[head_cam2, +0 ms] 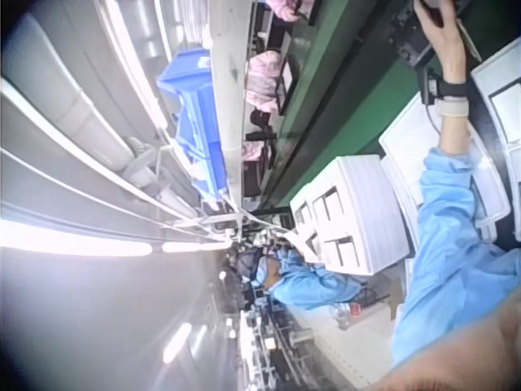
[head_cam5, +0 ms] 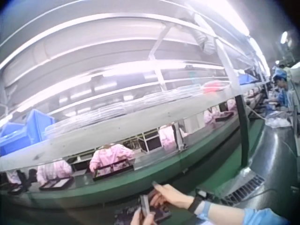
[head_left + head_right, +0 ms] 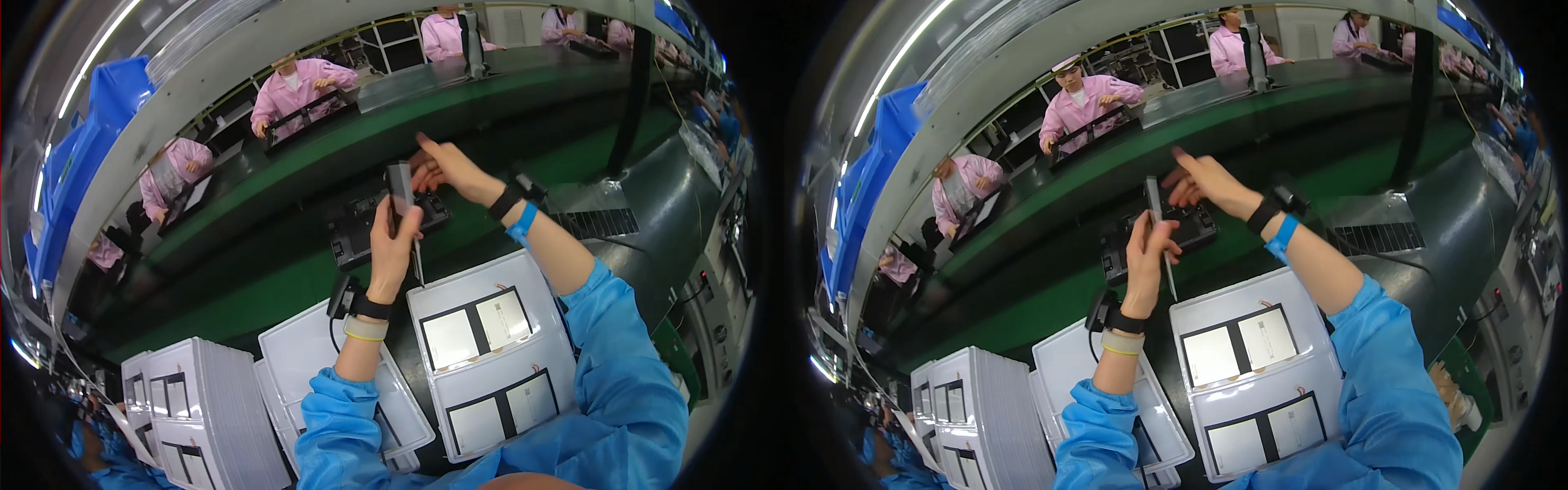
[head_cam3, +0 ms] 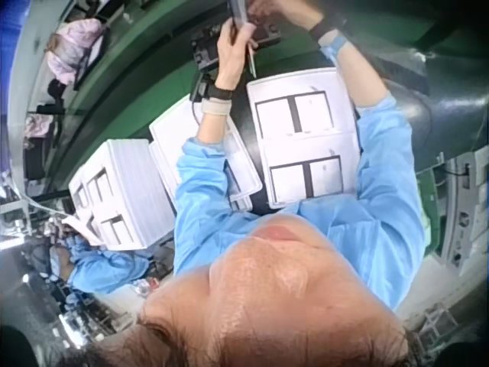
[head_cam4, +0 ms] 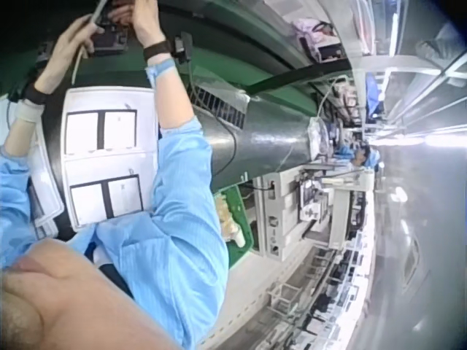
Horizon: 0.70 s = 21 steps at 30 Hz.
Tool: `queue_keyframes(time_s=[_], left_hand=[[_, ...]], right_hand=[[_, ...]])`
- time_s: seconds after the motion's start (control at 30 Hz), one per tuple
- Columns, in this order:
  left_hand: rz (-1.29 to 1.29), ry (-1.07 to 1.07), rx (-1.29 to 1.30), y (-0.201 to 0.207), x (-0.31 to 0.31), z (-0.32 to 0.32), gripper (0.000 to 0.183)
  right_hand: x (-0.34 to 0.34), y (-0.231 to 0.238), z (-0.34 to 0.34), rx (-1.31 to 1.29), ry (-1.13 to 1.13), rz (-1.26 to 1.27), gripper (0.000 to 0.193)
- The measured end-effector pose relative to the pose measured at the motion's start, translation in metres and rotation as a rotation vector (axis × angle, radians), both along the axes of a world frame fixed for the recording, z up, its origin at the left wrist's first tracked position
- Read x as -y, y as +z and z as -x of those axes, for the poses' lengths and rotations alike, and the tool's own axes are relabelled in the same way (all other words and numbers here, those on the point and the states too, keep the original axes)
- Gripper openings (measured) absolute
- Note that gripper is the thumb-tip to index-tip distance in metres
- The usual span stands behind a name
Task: Installing a battery and applying protective strips inside a tablet or laptop chassis.
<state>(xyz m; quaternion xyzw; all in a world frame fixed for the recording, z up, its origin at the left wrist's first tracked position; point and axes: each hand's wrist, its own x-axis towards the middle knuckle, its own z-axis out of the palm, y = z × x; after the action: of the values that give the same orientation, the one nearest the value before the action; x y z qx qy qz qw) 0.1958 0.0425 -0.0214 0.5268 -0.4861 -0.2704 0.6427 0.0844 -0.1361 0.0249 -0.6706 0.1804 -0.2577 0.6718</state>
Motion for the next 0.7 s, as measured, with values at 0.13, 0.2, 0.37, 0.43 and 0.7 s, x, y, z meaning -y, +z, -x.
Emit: queue_keyframes(time_s=[0.13, 0.2, 0.37, 0.43, 0.7], left_hand=[[-0.076, 0.290, 0.864, 0.031, -0.006, 0.004, 0.096], [-0.074, 0.274, 0.972, 0.036, -0.001, -0.005, 0.095], [-0.018, 0.313, 1.253, 0.031, 0.022, -0.026, 0.095], [-0.054, 0.260, 1.294, 0.031, 0.035, -0.031, 0.098], [-0.401, 0.199, 0.636, -0.050, 0.036, -0.120, 0.045]], right_hand=[[0.008, 0.021, 0.003, 0.088, 0.066, 0.360, 0.032], [0.010, 0.017, 0.011, 0.101, 0.057, 0.535, 0.027], [0.010, -0.005, 0.026, 0.049, -0.208, 0.566, 0.018], [0.017, -0.015, 0.033, 0.077, -0.238, 0.553, 0.015], [0.062, -0.021, 0.060, 0.127, -0.678, 0.598, 0.010]])
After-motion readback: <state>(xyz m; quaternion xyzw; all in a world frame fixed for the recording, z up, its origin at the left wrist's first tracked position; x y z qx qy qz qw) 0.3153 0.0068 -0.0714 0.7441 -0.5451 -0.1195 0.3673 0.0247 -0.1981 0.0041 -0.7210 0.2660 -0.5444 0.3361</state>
